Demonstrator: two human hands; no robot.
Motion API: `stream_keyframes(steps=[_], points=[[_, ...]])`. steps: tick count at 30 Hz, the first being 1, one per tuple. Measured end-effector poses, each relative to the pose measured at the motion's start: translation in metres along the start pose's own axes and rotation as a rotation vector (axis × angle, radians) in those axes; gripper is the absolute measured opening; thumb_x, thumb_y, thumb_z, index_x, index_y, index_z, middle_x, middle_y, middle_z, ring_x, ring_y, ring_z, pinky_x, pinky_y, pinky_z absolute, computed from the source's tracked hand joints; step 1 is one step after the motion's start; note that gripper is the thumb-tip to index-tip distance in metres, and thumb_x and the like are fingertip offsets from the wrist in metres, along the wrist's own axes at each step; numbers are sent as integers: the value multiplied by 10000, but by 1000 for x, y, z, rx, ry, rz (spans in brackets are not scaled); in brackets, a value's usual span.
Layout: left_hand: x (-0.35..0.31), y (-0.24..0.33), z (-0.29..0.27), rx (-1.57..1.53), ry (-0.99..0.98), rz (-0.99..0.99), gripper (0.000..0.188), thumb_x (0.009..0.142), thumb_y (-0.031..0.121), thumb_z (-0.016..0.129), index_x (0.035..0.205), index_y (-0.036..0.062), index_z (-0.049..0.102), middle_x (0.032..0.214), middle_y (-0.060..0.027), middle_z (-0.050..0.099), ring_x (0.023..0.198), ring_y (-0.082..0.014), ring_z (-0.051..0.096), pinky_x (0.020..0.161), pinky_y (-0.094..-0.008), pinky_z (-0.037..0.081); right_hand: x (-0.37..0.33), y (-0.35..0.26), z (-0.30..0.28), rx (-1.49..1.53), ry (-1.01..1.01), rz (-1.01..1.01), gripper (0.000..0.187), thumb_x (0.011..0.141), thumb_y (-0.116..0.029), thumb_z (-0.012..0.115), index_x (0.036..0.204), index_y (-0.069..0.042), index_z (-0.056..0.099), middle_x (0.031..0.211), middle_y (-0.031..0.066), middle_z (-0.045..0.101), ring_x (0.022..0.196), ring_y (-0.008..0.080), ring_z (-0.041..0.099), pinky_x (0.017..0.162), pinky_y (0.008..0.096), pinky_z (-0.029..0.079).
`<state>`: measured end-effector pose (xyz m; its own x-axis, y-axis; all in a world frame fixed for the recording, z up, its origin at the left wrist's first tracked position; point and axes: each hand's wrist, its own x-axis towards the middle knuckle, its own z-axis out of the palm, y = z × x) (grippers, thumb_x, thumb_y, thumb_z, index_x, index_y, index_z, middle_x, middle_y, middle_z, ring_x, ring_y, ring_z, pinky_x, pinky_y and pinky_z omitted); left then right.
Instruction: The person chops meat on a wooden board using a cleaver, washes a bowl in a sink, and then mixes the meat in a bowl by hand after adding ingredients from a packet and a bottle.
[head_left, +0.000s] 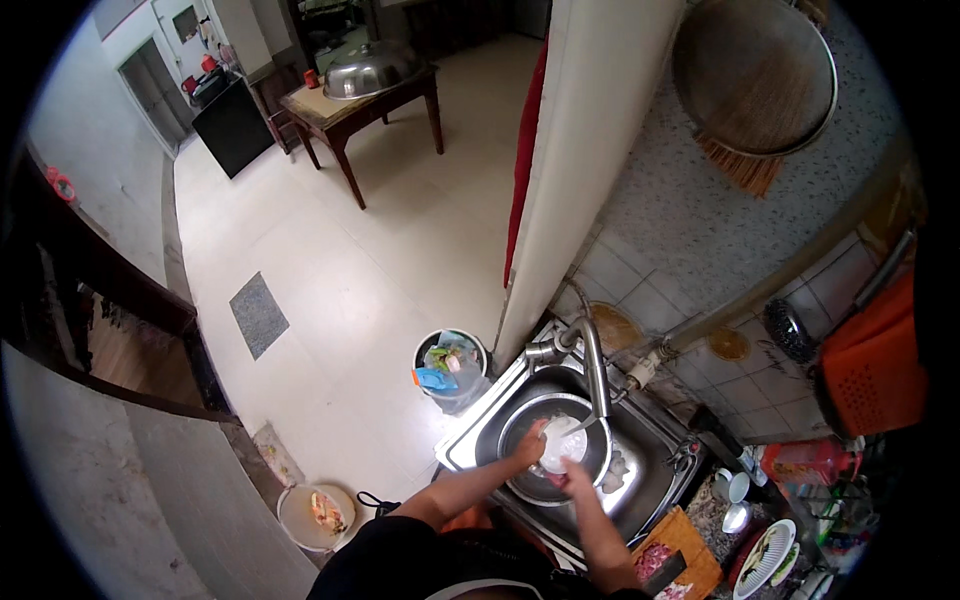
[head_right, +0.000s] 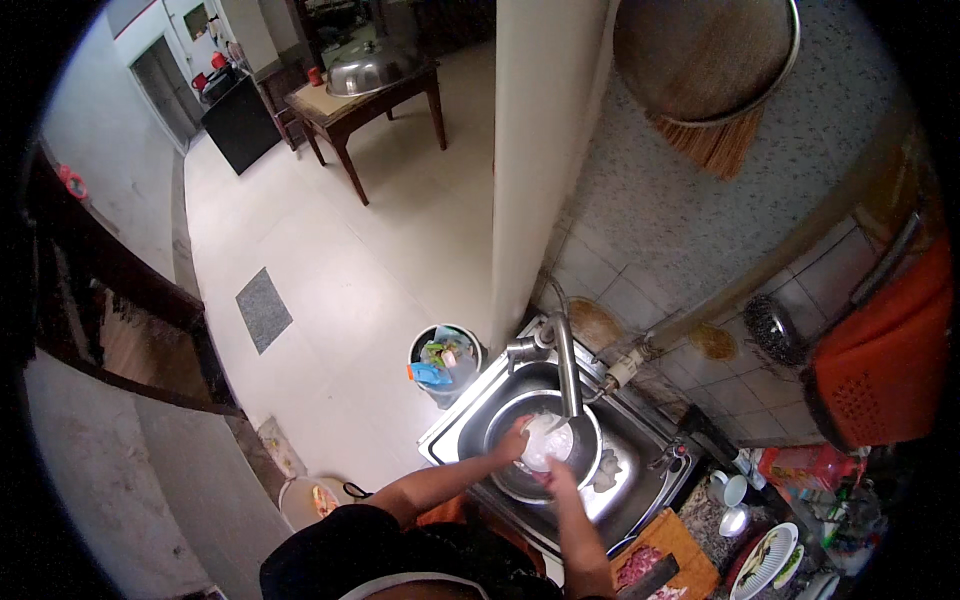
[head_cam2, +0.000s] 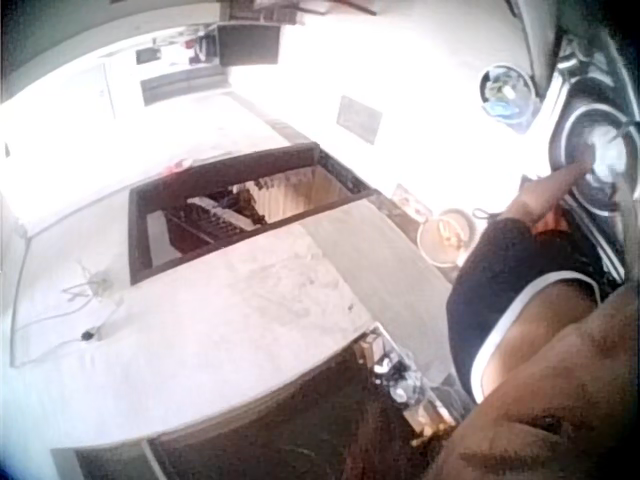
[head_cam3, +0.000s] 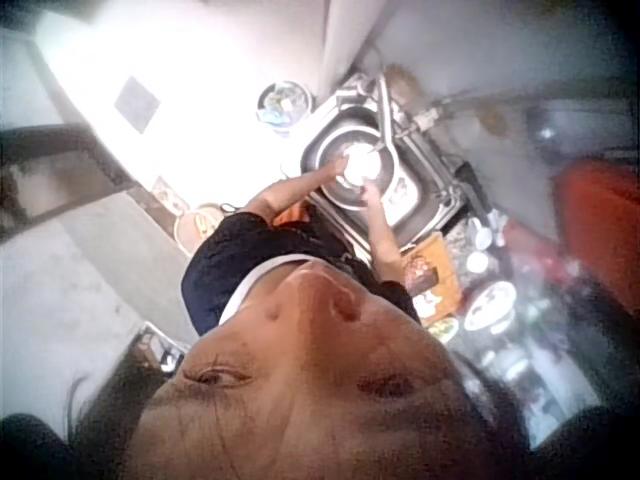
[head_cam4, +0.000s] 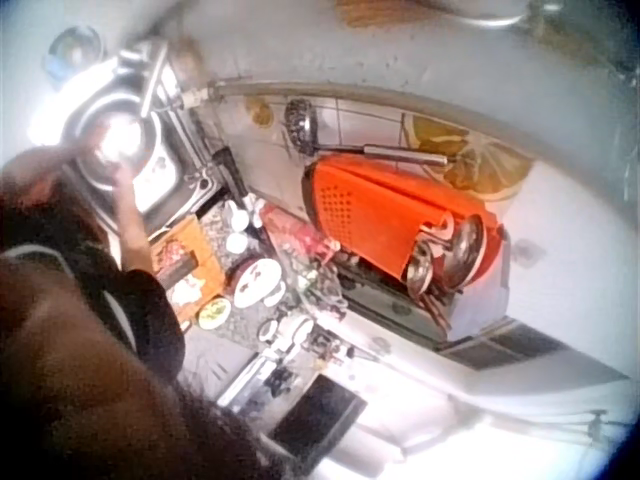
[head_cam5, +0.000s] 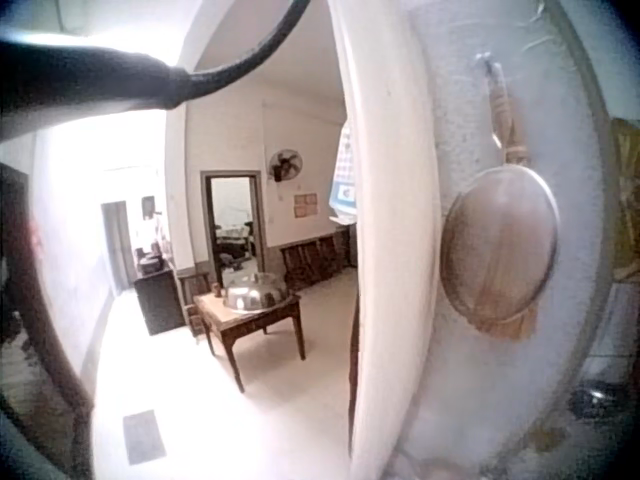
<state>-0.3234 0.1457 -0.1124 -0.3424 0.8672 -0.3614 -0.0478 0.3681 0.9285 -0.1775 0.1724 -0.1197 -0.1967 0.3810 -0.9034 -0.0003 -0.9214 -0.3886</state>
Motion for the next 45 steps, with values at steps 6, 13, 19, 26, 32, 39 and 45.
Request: stream_keyframes(steps=[6, 13, 19, 26, 32, 39, 45], points=[[-12, 31, -17, 219, 50, -226, 330, 699, 41, 458, 1018, 27, 542, 948, -228, 564, 898, -347, 544, 801, -377, 423, -10, 14, 23, 606, -188, 90, 470, 723, 18, 405, 1182, 20, 304, 1108, 207, 439, 1001, 365, 472, 814, 496, 448], [9, -96, 1, 608, -124, 92, 367, 691, 209, 578, 991, 7, 517, 946, -213, 559, 917, -357, 523, 798, -382, 420, -47, 17, 28, -560, 563, -881, 630, 597, 122, 417, 1203, 21, 275, 1174, 199, 359, 1085, 345, 381, 940, 382, 307], [5, -65, -21, 415, -27, 21, 473, 676, 187, 628, 1087, 34, 449, 985, -185, 549, 929, -311, 528, 811, -348, 418, -88, 3, 9, -1008, 693, -901, 611, 589, 134, 458, 1172, 44, 298, 1153, 217, 361, 1084, 374, 356, 943, 372, 287], [40, 88, -59, -434, -293, -461, 57, 812, 114, 460, 865, 96, 471, 765, -56, 536, 606, -164, 536, 508, -273, 453, -70, 30, -39, -481, 811, -926, 568, 612, 139, 376, 1139, -16, 229, 1134, 222, 336, 1056, 348, 387, 869, 375, 354], [90, 144, -90, -690, -280, -700, 175, 831, 68, 398, 911, -60, 488, 878, -156, 583, 773, -251, 592, 705, -341, 513, -124, 6, -23, 518, 423, -373, 570, 668, 117, 320, 1145, -105, 101, 1194, 227, 236, 1007, 443, 424, 642, 536, 516], [98, 155, -87, -685, -358, -568, 241, 868, 162, 352, 845, -5, 524, 767, -105, 586, 694, -200, 587, 640, -305, 509, -121, 30, -23, 603, -30, -385, 590, 686, 79, 330, 1250, -44, 212, 1199, 228, 332, 1017, 438, 446, 766, 529, 468], [-17, 106, -43, -216, -882, -733, 815, 716, 373, 648, 1330, 235, 131, 1330, -90, 218, 1169, -270, 315, 874, -495, 320, -92, 42, -4, 680, -304, -222, 488, 668, 47, 401, 1149, 56, 315, 1113, 225, 436, 983, 364, 487, 810, 495, 452]])
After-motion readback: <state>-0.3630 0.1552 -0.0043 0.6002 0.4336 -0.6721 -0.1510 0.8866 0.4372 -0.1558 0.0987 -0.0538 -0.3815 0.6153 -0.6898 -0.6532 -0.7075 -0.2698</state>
